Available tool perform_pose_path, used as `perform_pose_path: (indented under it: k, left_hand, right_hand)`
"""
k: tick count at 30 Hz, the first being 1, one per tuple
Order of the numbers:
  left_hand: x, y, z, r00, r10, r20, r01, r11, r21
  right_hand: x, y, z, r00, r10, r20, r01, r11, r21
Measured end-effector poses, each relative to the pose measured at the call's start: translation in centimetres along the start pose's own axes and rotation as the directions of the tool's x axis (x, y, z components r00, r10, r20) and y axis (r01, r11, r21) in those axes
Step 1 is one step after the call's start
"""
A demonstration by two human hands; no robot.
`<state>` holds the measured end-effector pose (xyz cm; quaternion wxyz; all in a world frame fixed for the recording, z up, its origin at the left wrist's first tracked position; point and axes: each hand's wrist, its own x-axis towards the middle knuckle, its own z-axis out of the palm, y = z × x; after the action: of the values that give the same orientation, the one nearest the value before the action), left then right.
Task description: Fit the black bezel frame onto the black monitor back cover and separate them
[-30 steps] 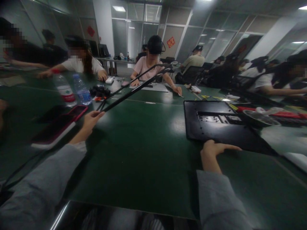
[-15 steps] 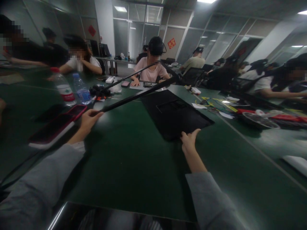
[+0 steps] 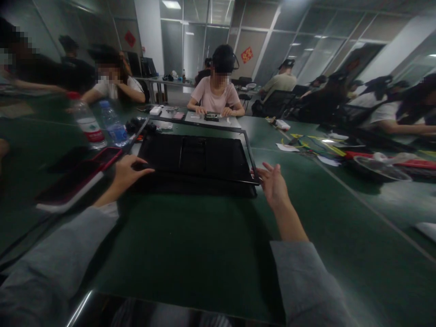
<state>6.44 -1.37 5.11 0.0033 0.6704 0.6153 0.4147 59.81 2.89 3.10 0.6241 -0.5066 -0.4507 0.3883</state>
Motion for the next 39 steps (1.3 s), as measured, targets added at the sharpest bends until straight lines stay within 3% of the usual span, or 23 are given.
perform_pose_path:
  k: [2,6,10,14,22,27,28,30,32,33,35,38,39]
  left_hand:
    - [-0.1,0.3,-0.2,0.999,0.023,0.036,-0.024,0.999,0.033]
    - [0.1,0.9,-0.9,0.983,-0.035,0.181,0.008,0.989,0.148]
    - [0.1,2.0,-1.7,0.907,-0.087,0.413,-0.032,0.962,0.272]
    - [-0.1,3.3,-2.3,0.836,-0.062,0.546,-0.098,0.961,0.260]
    - [-0.1,3.6,-2.7,0.739,-0.097,0.666,-0.122,0.954,0.274]
    - [-0.2,4.0,-2.8,0.741,-0.070,0.668,-0.131,0.960,0.246]
    - [-0.2,3.9,-2.7,0.767,-0.059,0.639,-0.122,0.964,0.236]
    - [-0.2,3.4,-2.3,0.868,-0.054,0.493,-0.082,0.965,0.250]
    - [-0.2,2.3,-1.7,0.967,-0.084,0.242,0.003,0.948,0.318]
    - [-0.1,1.5,-1.4,0.986,-0.111,0.121,0.062,0.934,0.353]
    - [0.1,-0.2,-1.0,0.979,-0.200,0.041,0.171,0.911,0.375]
    - [0.3,-2.3,-0.7,0.891,-0.403,0.210,0.322,0.886,0.334]
    - [0.3,-2.6,-0.7,0.875,-0.417,0.247,0.332,0.887,0.321]
  right_hand:
    - [-0.5,-0.2,0.4,0.998,0.018,0.053,-0.017,1.000,-0.018]
    - [-0.7,1.7,1.4,0.980,-0.172,0.103,0.192,0.954,-0.232]
    - [0.1,3.8,1.2,0.928,-0.338,0.156,0.371,0.810,-0.455]
    - [0.5,4.6,0.4,0.914,-0.374,0.157,0.396,0.738,-0.547]
    - [0.0,4.9,-0.5,0.918,-0.363,0.162,0.386,0.716,-0.582]
    - [0.0,5.4,-0.7,0.938,-0.323,0.125,0.332,0.731,-0.597]
    - [0.0,5.5,-0.6,0.939,-0.320,0.124,0.327,0.729,-0.601]
    - [0.1,5.6,-0.5,0.942,-0.315,0.120,0.320,0.725,-0.610]
    - [0.2,5.6,-0.3,0.942,-0.317,0.108,0.313,0.720,-0.620]
    - [0.2,5.5,-0.2,0.942,-0.321,0.101,0.311,0.718,-0.622]
    - [0.2,5.3,0.1,0.940,-0.329,0.087,0.309,0.716,-0.627]
    - [0.1,4.9,0.5,0.939,-0.337,0.068,0.298,0.701,-0.648]
    - [0.0,4.8,0.6,0.938,-0.342,0.059,0.294,0.693,-0.659]
